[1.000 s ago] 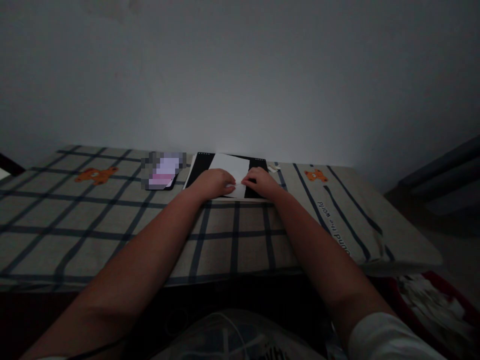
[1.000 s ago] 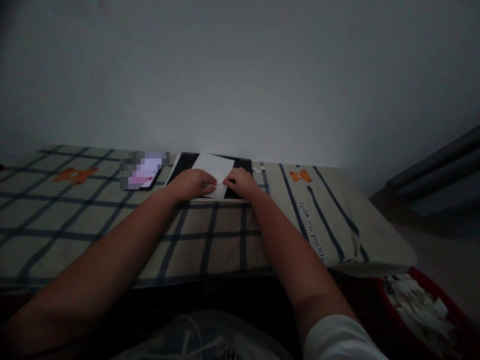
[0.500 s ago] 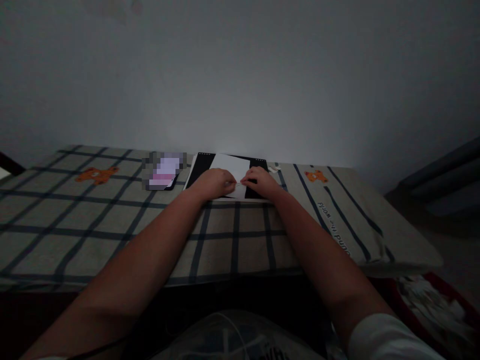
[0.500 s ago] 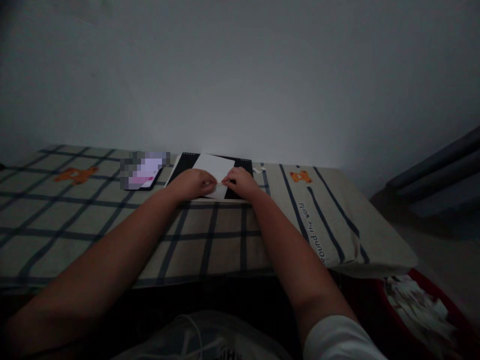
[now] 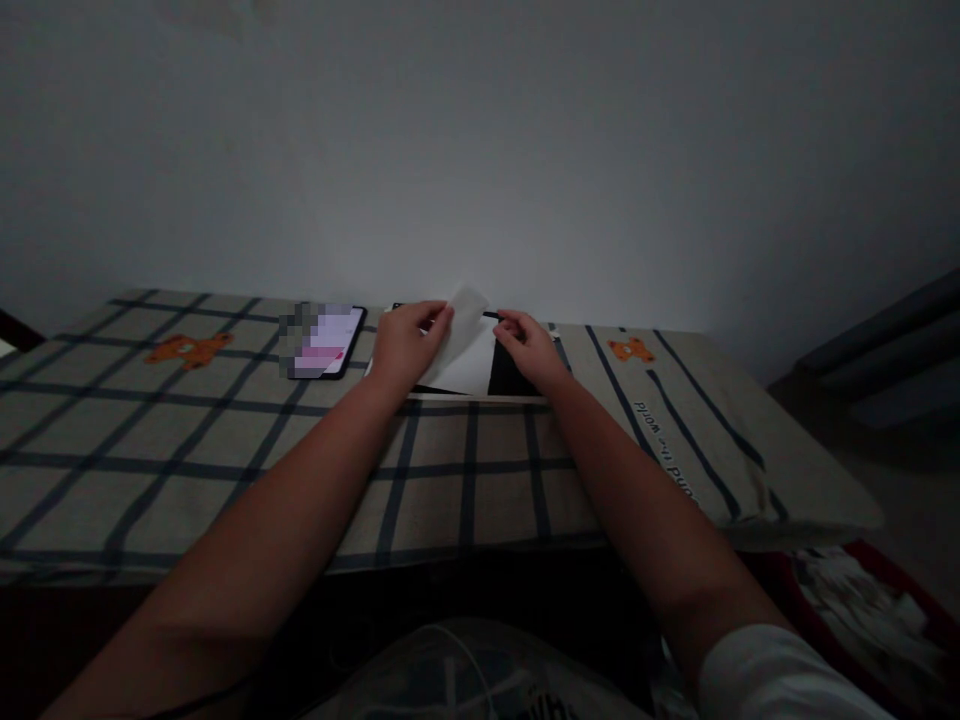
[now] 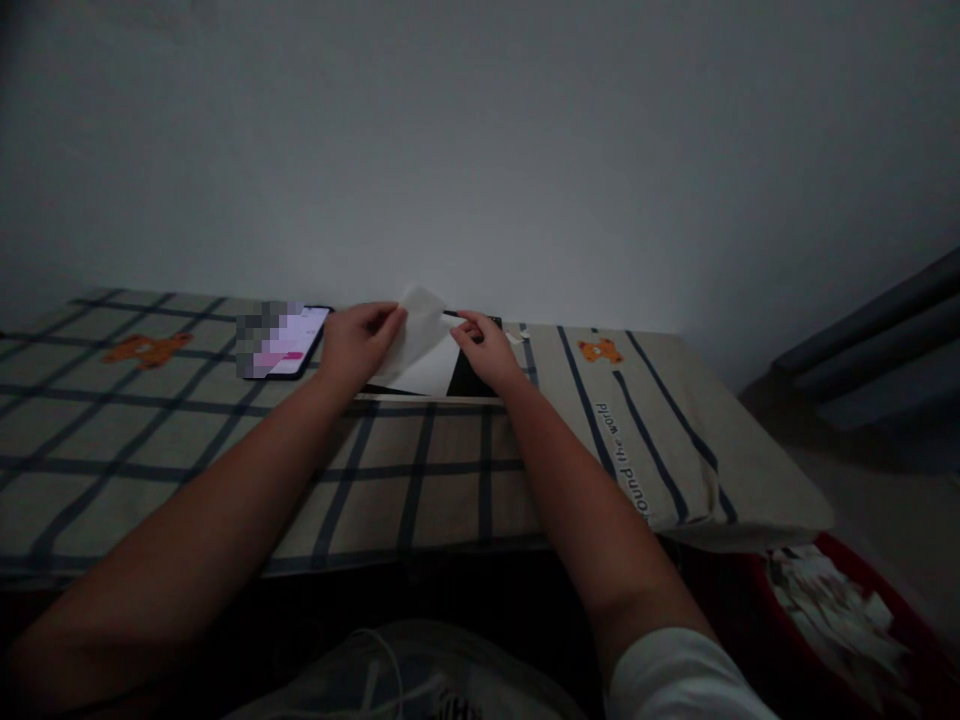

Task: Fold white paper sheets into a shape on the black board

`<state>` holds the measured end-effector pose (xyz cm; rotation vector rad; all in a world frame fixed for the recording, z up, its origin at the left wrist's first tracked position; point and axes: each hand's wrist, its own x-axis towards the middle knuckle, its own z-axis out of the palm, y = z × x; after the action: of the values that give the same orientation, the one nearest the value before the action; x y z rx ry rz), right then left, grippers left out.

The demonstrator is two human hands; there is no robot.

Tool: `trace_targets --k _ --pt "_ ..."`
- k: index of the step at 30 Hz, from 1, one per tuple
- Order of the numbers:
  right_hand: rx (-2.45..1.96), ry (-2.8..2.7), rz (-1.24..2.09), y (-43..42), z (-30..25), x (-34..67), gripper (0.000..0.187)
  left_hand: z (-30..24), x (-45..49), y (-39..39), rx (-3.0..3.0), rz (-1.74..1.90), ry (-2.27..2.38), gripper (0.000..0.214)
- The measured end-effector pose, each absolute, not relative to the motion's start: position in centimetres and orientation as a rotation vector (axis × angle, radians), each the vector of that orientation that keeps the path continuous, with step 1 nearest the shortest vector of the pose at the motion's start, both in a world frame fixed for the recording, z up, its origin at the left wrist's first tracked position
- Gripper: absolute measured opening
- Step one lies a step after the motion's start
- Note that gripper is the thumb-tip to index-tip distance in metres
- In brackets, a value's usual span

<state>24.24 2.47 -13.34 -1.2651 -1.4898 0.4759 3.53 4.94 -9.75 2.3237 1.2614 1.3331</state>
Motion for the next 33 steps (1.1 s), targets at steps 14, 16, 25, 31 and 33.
trace_targets --k 14,16,25,31,33 --pt "-1.179 -1.114 0.859 1.9 -12.3 23.6 0.023 -12.2 5.5 5.4 1.338 1.073 0.957 0.027" --pt "-1.196 -1.058 0.857 1.9 -12.3 23.7 0.021 -12.0 5.6 5.3 1.291 1.033 0.939 0.023" --pt "-1.425 -1.198 0.803 1.7 -12.9 24.3 0.03 -12.1 6.0 5.3 1.181 0.978 0.991 0.008" --pt "-1.439 -1.283 0.561 1.5 -12.6 24.1 0.029 -11.7 6.0 4.7 1.224 0.984 1.046 0.007" --pt "-1.444 -1.311 0.507 1.3 -12.4 24.0 0.029 -11.5 6.0 4.4 1.242 0.982 1.049 0.007"
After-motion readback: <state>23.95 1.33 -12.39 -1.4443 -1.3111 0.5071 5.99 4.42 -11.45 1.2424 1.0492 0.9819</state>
